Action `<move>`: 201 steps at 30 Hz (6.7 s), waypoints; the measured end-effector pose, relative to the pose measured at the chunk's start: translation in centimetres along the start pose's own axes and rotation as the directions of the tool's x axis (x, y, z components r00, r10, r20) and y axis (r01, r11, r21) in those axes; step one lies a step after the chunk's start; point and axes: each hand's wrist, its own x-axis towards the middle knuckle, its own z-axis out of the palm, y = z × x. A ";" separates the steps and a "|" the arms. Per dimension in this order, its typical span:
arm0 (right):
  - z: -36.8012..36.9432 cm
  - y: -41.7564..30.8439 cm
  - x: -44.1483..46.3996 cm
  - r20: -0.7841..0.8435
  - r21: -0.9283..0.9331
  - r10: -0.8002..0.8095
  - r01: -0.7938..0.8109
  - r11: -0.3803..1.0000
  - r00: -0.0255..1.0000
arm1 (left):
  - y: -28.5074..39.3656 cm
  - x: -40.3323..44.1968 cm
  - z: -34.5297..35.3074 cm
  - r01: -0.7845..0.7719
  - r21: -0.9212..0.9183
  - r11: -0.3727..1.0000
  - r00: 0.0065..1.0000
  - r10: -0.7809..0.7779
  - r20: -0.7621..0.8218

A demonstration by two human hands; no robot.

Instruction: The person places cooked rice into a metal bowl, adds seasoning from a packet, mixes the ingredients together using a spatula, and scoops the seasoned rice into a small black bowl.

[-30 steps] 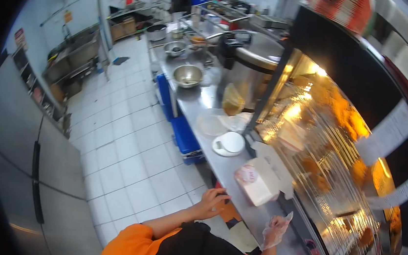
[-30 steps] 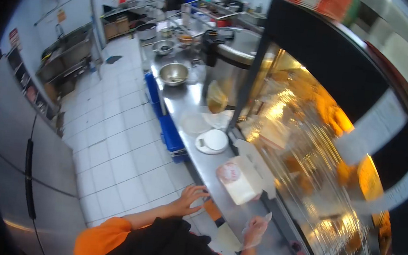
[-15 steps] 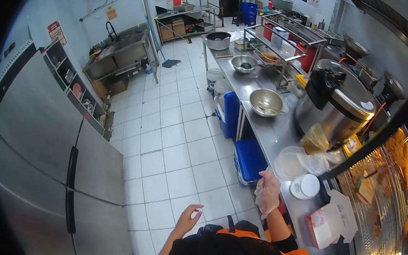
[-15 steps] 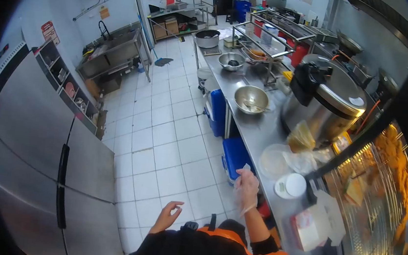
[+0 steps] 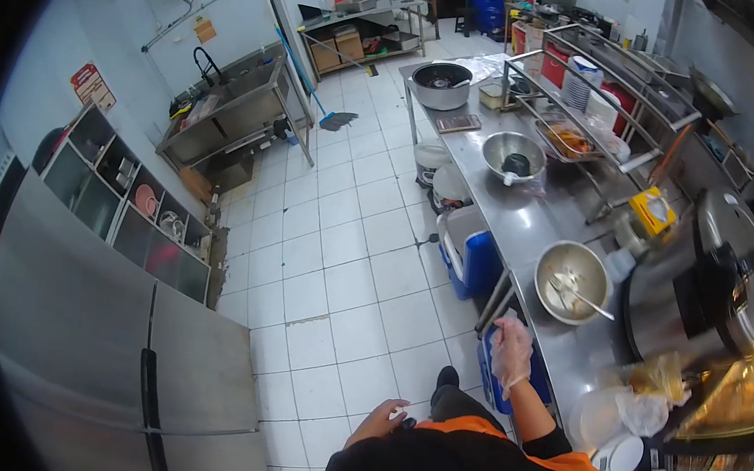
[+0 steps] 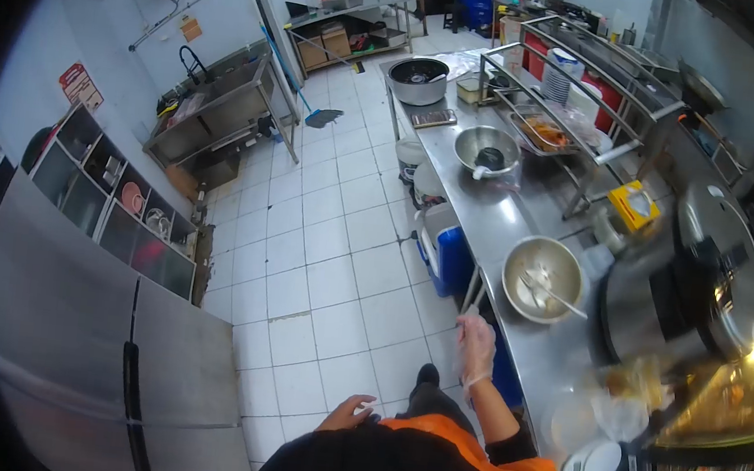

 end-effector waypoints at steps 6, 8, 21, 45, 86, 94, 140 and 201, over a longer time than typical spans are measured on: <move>12.1 1.9 13.7 0.275 0.025 -0.008 0.001 1.000 0.961 | -19.2 6.5 -7.4 0.223 -0.116 0.968 0.922 -0.248 -0.299; 16.0 0.9 17.0 0.396 -0.170 0.076 -0.008 0.985 0.915 | -25.4 4.5 -10.0 0.230 0.167 0.959 0.893 -0.139 -0.428; 17.6 22.8 39.8 0.333 -0.856 0.781 0.517 0.014 0.529 | -29.8 34.4 -31.1 0.376 0.321 0.869 0.923 -0.380 -0.053; 15.5 31.4 42.9 -0.377 -0.830 0.578 -0.541 0.137 0.724 | 23.6 94.0 -31.7 -0.802 0.200 0.563 0.560 0.592 0.580; 46.3 30.7 43.0 -0.798 0.178 0.574 -0.839 0.514 0.183 | 21.1 99.3 -33.1 -0.800 -0.328 0.502 0.087 0.639 0.764; 45.1 26.5 44.3 -0.656 0.250 0.744 -0.894 0.373 0.127 | 20.8 99.1 -31.9 -0.823 -0.215 0.526 0.202 0.624 0.754; 42.8 32.8 41.0 -0.867 -0.030 0.385 -0.805 0.593 0.316 | 24.6 95.0 -26.3 -0.926 0.150 0.345 0.336 0.580 0.742; 57.0 27.5 34.8 -0.882 0.438 0.376 -0.199 0.877 -0.285 | 44.2 129.6 -25.3 -0.267 0.399 0.877 0.498 -0.229 0.837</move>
